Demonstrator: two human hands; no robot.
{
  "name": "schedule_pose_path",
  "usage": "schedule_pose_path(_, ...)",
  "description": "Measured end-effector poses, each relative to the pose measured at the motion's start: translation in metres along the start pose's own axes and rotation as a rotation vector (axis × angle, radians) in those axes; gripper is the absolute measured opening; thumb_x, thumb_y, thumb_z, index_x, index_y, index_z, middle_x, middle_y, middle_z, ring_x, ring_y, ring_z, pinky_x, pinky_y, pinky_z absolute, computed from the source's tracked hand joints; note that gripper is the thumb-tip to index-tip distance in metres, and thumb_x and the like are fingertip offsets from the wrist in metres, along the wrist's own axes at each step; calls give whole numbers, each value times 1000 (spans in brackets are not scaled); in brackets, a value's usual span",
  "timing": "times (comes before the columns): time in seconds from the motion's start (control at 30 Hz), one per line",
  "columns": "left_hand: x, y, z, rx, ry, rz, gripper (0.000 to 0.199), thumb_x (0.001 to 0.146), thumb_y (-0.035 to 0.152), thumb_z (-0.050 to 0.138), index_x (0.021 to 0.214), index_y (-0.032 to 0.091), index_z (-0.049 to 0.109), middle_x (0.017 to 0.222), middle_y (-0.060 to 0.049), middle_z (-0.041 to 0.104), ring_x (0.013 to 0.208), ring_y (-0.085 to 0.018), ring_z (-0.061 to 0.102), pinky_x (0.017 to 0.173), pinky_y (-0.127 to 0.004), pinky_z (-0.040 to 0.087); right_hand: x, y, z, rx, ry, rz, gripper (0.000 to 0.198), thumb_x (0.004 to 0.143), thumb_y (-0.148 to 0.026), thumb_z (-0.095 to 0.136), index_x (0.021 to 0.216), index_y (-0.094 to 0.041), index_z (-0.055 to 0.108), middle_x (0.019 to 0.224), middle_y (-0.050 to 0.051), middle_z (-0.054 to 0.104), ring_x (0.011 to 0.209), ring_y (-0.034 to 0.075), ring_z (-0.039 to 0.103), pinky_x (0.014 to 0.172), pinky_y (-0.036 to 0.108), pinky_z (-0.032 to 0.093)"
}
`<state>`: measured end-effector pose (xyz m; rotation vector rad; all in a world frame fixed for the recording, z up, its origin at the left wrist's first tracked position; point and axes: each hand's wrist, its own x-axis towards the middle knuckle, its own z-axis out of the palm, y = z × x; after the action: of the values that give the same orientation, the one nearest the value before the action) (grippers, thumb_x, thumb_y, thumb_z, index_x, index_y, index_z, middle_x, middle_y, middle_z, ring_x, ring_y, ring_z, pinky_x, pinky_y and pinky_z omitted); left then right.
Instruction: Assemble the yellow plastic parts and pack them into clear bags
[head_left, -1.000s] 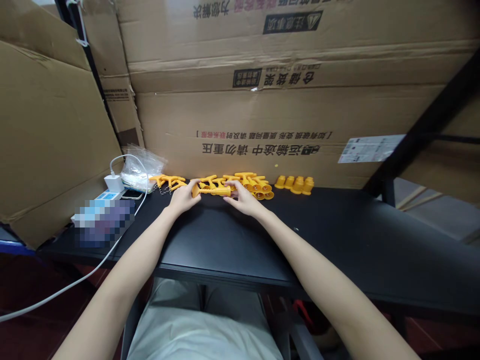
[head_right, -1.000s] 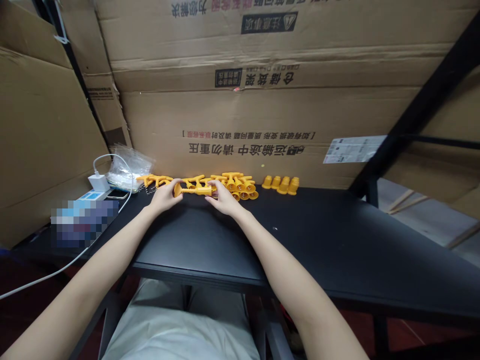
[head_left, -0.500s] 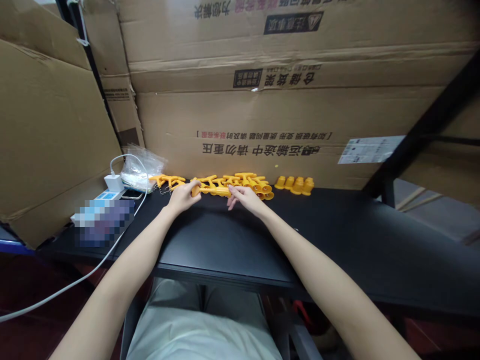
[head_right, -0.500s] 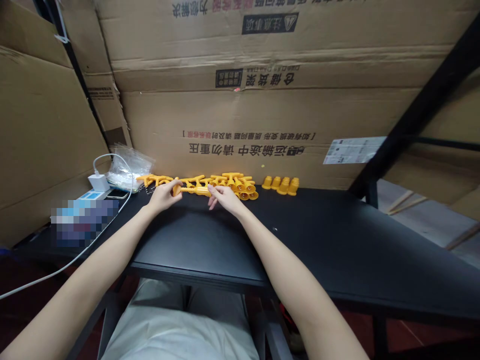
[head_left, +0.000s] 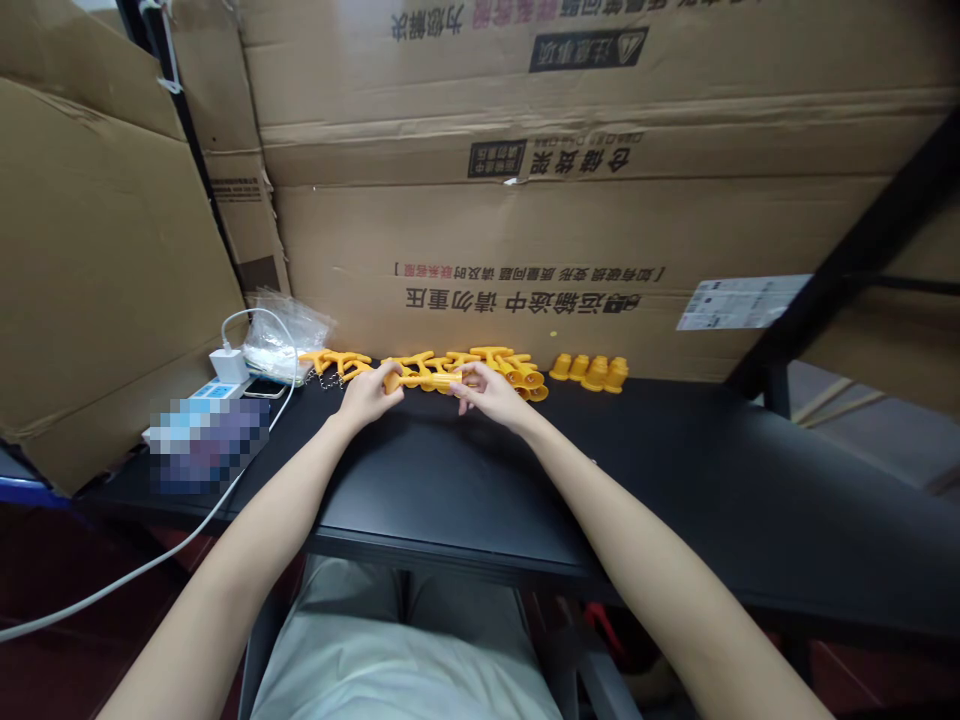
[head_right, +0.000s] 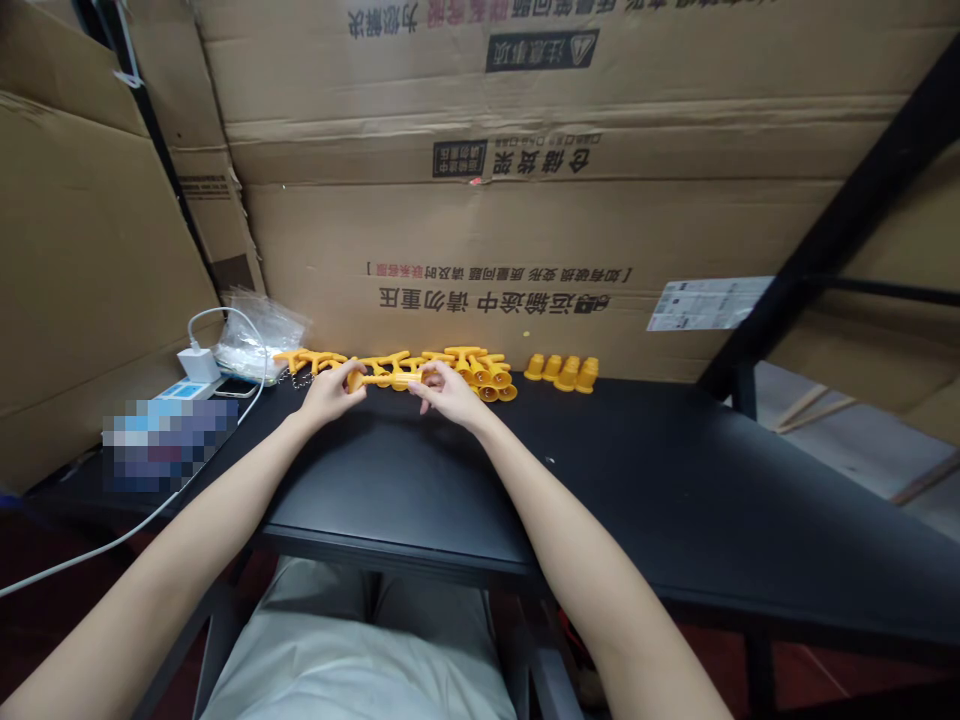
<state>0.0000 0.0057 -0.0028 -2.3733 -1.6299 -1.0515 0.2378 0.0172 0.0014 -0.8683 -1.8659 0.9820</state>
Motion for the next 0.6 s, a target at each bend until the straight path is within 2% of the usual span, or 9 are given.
schedule_pose_path(0.17, 0, 2, -1, 18, 0, 29, 27, 75, 23, 56, 102, 20, 60, 68, 1, 62, 61, -14, 58, 59, -22, 38, -1, -5, 3, 22, 40, 88, 47, 76, -66, 54, 80, -19, 48, 65, 3, 68, 42, 12, 57, 46, 25, 44)
schedule_pose_path(0.4, -2, 8, 0, 55, 6, 43, 29, 75, 21, 56, 104, 20, 61, 78, -1, 67, 68, -15, 61, 63, -23, 40, -3, -16, 9, 17, 129, 286, 59, 75, -76, 43, 57, -19, 45, 39, 5, 56, 27, 10, 45, 33, 22, 34)
schedule_pose_path(0.5, -2, 8, 1, 27, -1, 14, 30, 75, 22, 56, 105, 20, 60, 74, 0, 65, 64, -14, 59, 62, -22, 39, -4, -19, 8, 5, 104, 331, 63, 81, -74, 36, 56, -17, 50, 37, 5, 55, 26, 9, 43, 34, 22, 34)
schedule_pose_path(0.6, -1, 5, 3, -1, -11, -29, 30, 74, 22, 56, 104, 21, 60, 71, 1, 63, 61, -14, 57, 60, -22, 38, -5, -22, 3, 35, 14, 340, 61, 84, -68, 38, 65, -13, 56, 46, 6, 61, 32, 9, 49, 38, 21, 36)
